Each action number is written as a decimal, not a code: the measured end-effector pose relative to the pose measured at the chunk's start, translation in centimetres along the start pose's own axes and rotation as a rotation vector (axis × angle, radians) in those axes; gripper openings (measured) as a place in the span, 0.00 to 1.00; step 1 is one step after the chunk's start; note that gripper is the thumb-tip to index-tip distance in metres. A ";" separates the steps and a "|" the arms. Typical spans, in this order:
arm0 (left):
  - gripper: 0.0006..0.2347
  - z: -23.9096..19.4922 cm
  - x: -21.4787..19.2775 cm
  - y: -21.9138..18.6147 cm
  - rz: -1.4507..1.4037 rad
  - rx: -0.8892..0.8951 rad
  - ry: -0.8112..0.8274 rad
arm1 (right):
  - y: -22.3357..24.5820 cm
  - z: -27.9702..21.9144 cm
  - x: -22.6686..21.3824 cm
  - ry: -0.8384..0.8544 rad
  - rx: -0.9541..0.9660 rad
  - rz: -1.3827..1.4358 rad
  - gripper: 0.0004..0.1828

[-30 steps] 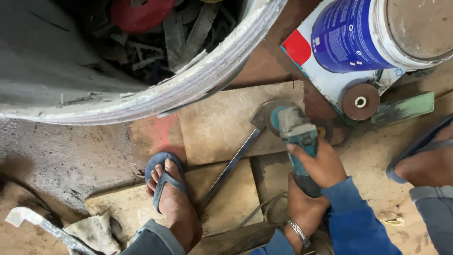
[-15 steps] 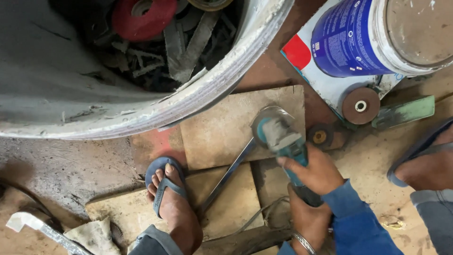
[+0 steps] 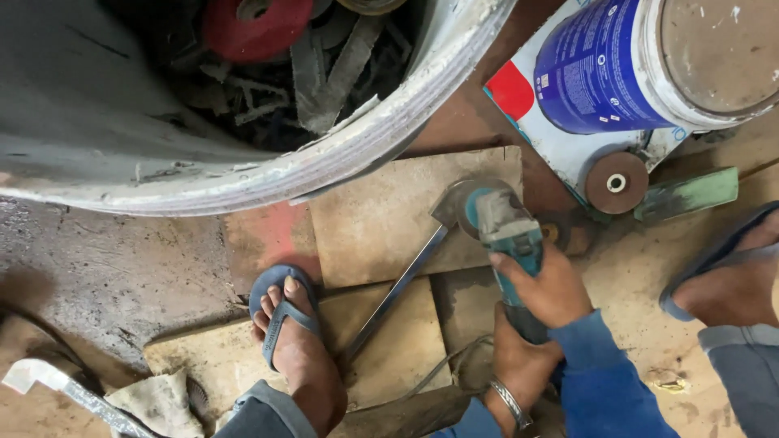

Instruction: Using a handheld angle grinder to smooth and finish the edges of a metal component on a workshop floor.

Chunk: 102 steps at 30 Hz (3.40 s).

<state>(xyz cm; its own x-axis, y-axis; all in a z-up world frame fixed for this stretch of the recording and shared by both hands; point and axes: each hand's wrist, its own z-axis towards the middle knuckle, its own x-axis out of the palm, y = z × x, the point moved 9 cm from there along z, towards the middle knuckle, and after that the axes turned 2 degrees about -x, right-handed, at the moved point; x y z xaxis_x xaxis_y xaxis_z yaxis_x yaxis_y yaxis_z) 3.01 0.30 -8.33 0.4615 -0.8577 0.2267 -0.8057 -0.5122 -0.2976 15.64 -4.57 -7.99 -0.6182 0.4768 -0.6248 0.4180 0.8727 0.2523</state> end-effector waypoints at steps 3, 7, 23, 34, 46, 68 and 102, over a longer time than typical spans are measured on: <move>0.32 0.3 -0.6 -0.6 -0.050 0.057 -0.073 | 1.9 0.2 1.0 0.078 -0.125 -0.010 0.35; 0.36 -0.6 0.4 -0.1 -0.053 0.035 -0.007 | 0.1 -1.0 -0.5 0.056 0.035 -0.031 0.38; 0.31 -6.1 0.6 0.3 0.393 0.281 0.110 | -4.1 -6.2 -4.0 -0.059 0.013 0.760 0.24; 0.33 -7.9 -5.7 4.3 0.054 0.143 -0.234 | 1.1 -9.3 3.2 0.127 -0.139 0.284 0.30; 0.36 -3.9 4.9 1.9 0.199 0.198 0.089 | -3.3 -3.4 -5.5 -0.112 -0.096 -0.036 0.32; 0.29 -2.0 3.5 1.5 -0.164 0.254 -0.005 | 1.9 -2.0 -2.0 -0.002 -0.254 -0.309 0.30; 0.40 -0.1 2.8 1.6 -0.248 0.085 -0.073 | 0.7 0.7 2.0 0.310 -0.207 -0.201 0.38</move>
<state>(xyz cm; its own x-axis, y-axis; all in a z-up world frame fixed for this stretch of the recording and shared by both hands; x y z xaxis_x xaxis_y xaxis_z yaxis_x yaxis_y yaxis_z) 2.98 -2.93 -8.13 0.6691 -0.7047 0.2362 -0.6316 -0.7066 -0.3189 15.19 -3.10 -9.59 -0.8579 0.2769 -0.4327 0.1462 0.9391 0.3110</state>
